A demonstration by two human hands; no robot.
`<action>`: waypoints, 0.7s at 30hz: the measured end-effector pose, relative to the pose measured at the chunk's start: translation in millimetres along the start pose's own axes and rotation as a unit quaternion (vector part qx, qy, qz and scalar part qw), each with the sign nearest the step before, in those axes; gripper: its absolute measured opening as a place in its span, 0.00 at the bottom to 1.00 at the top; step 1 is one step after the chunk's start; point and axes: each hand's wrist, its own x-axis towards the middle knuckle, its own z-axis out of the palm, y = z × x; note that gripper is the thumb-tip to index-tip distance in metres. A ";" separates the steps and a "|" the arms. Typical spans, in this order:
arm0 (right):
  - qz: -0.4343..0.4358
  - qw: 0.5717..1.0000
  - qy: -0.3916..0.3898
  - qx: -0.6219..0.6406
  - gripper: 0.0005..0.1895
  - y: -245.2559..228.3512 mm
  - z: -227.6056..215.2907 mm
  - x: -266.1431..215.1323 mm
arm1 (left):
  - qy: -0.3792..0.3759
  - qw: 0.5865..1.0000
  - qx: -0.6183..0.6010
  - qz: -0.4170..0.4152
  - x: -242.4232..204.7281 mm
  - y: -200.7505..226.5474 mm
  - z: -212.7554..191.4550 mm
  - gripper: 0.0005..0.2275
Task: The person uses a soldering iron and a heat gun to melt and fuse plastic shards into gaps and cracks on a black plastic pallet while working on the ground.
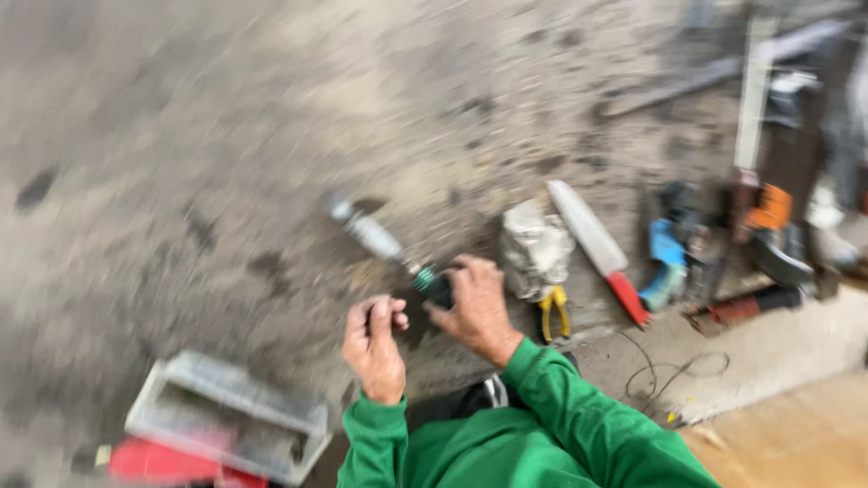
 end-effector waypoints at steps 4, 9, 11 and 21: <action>-0.018 0.988 -0.035 0.147 0.33 4.8 -49.0 -1.6 | -0.108 0.994 0.009 0.021 -1.9 11.2 59.3 0.07; 0.053 0.962 -0.007 0.267 0.18 52.9 -120.4 9.7 | -0.213 0.975 0.023 0.055 13.1 18.0 151.6 0.09; 0.039 0.964 0.061 0.254 0.15 92.2 -145.7 25.2 | -0.233 0.971 0.054 0.024 24.1 17.9 199.6 0.09; -0.005 0.956 0.279 0.086 0.12 298.8 -242.4 165.0 | -0.311 0.931 0.172 0.083 101.5 16.8 493.3 0.14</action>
